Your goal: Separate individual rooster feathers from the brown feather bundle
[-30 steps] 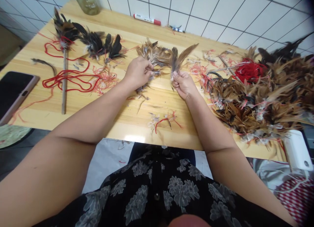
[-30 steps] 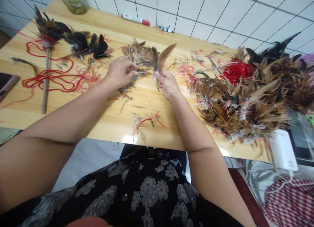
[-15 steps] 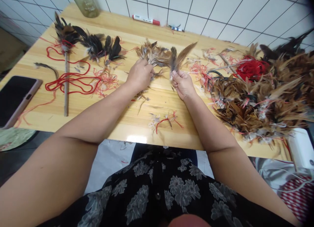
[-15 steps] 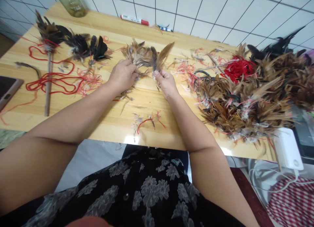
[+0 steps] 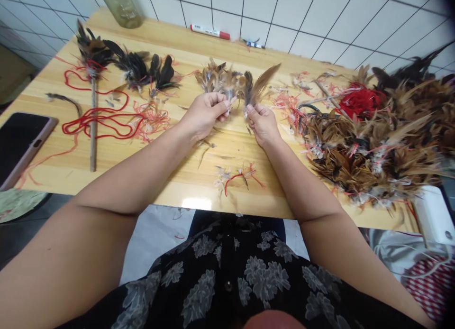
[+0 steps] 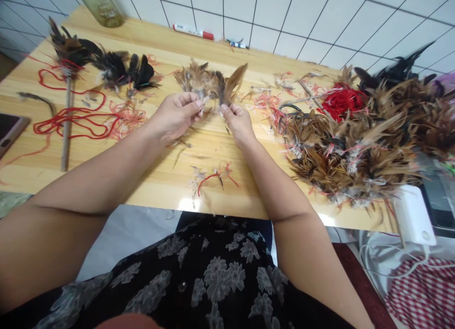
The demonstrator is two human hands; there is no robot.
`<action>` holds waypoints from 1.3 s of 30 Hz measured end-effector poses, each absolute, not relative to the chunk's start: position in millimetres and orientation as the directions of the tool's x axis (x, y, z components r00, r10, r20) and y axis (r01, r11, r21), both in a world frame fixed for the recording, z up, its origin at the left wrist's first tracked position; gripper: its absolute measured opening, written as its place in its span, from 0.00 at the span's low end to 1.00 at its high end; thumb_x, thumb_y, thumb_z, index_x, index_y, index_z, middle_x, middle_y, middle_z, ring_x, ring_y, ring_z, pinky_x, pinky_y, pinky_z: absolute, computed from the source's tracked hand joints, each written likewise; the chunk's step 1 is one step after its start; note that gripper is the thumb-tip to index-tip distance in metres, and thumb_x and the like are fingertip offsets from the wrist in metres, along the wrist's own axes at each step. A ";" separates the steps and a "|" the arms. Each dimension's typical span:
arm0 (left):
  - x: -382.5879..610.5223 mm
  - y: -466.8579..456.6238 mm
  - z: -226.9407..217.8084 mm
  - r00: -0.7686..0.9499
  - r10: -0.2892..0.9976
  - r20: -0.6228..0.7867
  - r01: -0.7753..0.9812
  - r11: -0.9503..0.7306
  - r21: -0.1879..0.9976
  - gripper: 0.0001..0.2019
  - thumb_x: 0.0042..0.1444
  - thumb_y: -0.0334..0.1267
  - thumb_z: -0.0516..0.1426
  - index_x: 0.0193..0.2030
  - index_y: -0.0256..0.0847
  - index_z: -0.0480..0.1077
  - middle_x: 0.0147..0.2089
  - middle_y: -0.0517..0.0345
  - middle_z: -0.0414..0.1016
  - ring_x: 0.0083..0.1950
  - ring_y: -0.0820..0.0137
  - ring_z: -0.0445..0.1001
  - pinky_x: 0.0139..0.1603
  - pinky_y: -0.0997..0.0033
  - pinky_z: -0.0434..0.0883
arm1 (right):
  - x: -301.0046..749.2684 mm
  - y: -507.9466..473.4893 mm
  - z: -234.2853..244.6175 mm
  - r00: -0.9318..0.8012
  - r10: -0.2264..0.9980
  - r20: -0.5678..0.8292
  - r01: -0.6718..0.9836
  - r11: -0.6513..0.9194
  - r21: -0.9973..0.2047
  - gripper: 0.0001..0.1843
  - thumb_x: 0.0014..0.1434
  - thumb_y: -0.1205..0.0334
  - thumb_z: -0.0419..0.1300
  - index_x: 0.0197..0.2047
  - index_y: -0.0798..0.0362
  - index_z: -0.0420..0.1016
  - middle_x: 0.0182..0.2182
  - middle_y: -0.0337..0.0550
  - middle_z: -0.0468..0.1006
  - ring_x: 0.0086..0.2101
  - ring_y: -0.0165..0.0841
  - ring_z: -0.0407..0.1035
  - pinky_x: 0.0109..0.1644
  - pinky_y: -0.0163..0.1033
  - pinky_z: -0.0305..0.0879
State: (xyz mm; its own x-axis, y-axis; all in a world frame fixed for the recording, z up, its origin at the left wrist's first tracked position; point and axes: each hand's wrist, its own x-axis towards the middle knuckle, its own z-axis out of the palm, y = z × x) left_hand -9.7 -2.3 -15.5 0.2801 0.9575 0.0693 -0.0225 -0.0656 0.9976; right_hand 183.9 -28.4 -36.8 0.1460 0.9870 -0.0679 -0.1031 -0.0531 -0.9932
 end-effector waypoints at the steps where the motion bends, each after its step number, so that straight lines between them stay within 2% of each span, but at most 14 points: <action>1: -6.3 -7.7 -11.1 0.275 0.961 0.024 -0.066 -0.006 0.998 0.26 0.73 0.46 0.78 0.33 0.43 0.68 0.28 0.62 0.71 0.28 0.74 0.71 0.34 0.72 0.72 | 183.6 -28.4 -37.8 0.153 0.986 -0.065 -0.086 -0.052 -0.995 0.37 0.64 0.35 0.85 0.32 0.46 0.65 0.24 0.28 0.60 0.28 0.27 0.54 0.34 0.36 0.54; 3: -0.2 -16.6 -4.9 0.272 0.961 -0.044 -0.125 0.081 0.989 0.26 0.72 0.36 0.79 0.30 0.41 0.69 0.27 0.63 0.72 0.27 0.76 0.70 0.33 0.77 0.70 | 182.0 -29.0 -39.9 0.155 0.986 -0.055 -0.053 -0.048 -0.997 0.37 0.65 0.32 0.83 0.31 0.46 0.65 0.24 0.29 0.60 0.29 0.27 0.55 0.36 0.36 0.55; 6: 6.5 -24.0 -3.0 0.267 0.961 -0.074 -0.143 0.116 0.983 0.24 0.72 0.24 0.74 0.29 0.40 0.69 0.25 0.64 0.72 0.26 0.78 0.69 0.31 0.80 0.68 | 178.1 -31.1 -42.5 0.127 0.991 -0.027 -0.006 -0.027 -1.000 0.38 0.65 0.29 0.82 0.30 0.47 0.67 0.25 0.31 0.63 0.31 0.28 0.57 0.38 0.37 0.57; 10: 9.7 -24.3 -8.2 0.226 0.973 -0.050 -0.124 0.080 0.989 0.23 0.70 0.16 0.70 0.30 0.41 0.70 0.25 0.65 0.72 0.26 0.78 0.70 0.30 0.80 0.68 | 173.9 -32.4 -45.5 0.113 0.993 0.022 0.059 0.016 -0.998 0.37 0.64 0.29 0.82 0.30 0.49 0.70 0.27 0.32 0.66 0.33 0.28 0.60 0.40 0.37 0.59; 16: 7.6 -18.9 -15.6 0.211 0.977 -0.023 -0.087 0.042 0.995 0.21 0.68 0.18 0.71 0.32 0.42 0.69 0.27 0.65 0.73 0.28 0.75 0.72 0.32 0.77 0.70 | 173.8 -31.3 -48.0 0.130 0.992 0.010 0.077 0.000 -0.997 0.37 0.63 0.31 0.83 0.30 0.49 0.68 0.28 0.32 0.66 0.33 0.28 0.60 0.40 0.37 0.59; 19: 6.7 -16.9 -16.7 0.206 0.978 -0.041 -0.093 0.061 0.994 0.20 0.68 0.19 0.70 0.33 0.43 0.70 0.26 0.65 0.73 0.28 0.74 0.73 0.33 0.76 0.71 | 176.0 -30.0 -46.8 0.147 0.989 -0.028 0.004 -0.029 -1.000 0.38 0.63 0.30 0.84 0.31 0.48 0.67 0.27 0.32 0.65 0.33 0.29 0.62 0.38 0.36 0.61; 22: 5.1 -15.7 -14.7 0.202 0.977 -0.064 -0.119 0.089 0.989 0.20 0.67 0.18 0.70 0.32 0.42 0.70 0.26 0.66 0.73 0.28 0.75 0.73 0.32 0.76 0.71 | 182.0 -27.3 -43.0 0.138 0.988 -0.073 -0.093 -0.061 -0.994 0.37 0.64 0.31 0.84 0.33 0.47 0.66 0.26 0.30 0.63 0.30 0.27 0.59 0.34 0.35 0.57; 25: 2.2 -14.8 -10.3 0.222 0.971 -0.090 -0.139 0.123 0.983 0.18 0.65 0.18 0.70 0.33 0.42 0.71 0.28 0.65 0.75 0.29 0.75 0.75 0.32 0.77 0.70 | 189.4 -25.8 -35.6 0.097 0.989 -0.112 -0.185 -0.093 -0.978 0.35 0.66 0.38 0.85 0.34 0.47 0.65 0.26 0.28 0.62 0.27 0.24 0.53 0.30 0.33 0.52; 31: -2.8 -10.8 -7.6 0.227 0.968 -0.106 -0.128 0.138 0.982 0.16 0.64 0.19 0.70 0.35 0.42 0.71 0.31 0.63 0.78 0.30 0.75 0.77 0.31 0.78 0.69 | 191.4 -31.1 -22.3 0.025 0.986 -0.163 -0.269 -0.150 -0.951 0.32 0.68 0.51 0.85 0.33 0.48 0.64 0.25 0.26 0.62 0.25 0.21 0.52 0.29 0.30 0.50; 34: -5.9 -7.2 -12.5 0.221 0.971 -0.091 -0.064 0.108 0.992 0.17 0.62 0.19 0.72 0.38 0.43 0.72 0.31 0.65 0.77 0.30 0.73 0.77 0.34 0.75 0.71 | 188.7 -32.8 -22.7 0.018 0.986 -0.164 -0.258 -0.154 -0.954 0.32 0.67 0.54 0.86 0.33 0.48 0.65 0.25 0.26 0.62 0.26 0.22 0.52 0.29 0.30 0.51; 39: -15.5 -1.3 -15.0 0.173 0.985 -0.006 0.158 -0.022 0.987 0.20 0.56 0.16 0.73 0.44 0.44 0.77 0.31 0.68 0.74 0.35 0.69 0.77 0.42 0.69 0.72 | 188.3 -30.3 -29.6 0.031 0.988 -0.153 -0.224 -0.142 -0.964 0.30 0.67 0.50 0.86 0.35 0.47 0.67 0.27 0.28 0.64 0.27 0.24 0.54 0.30 0.31 0.52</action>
State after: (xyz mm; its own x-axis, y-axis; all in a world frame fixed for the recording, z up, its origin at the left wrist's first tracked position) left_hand -15.5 -1.3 -15.0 0.1726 0.9850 -0.0060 0.1582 -0.0217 0.9872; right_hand 188.3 -30.3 -29.6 0.0306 0.9878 -0.1528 -0.2242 -0.1422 -0.9641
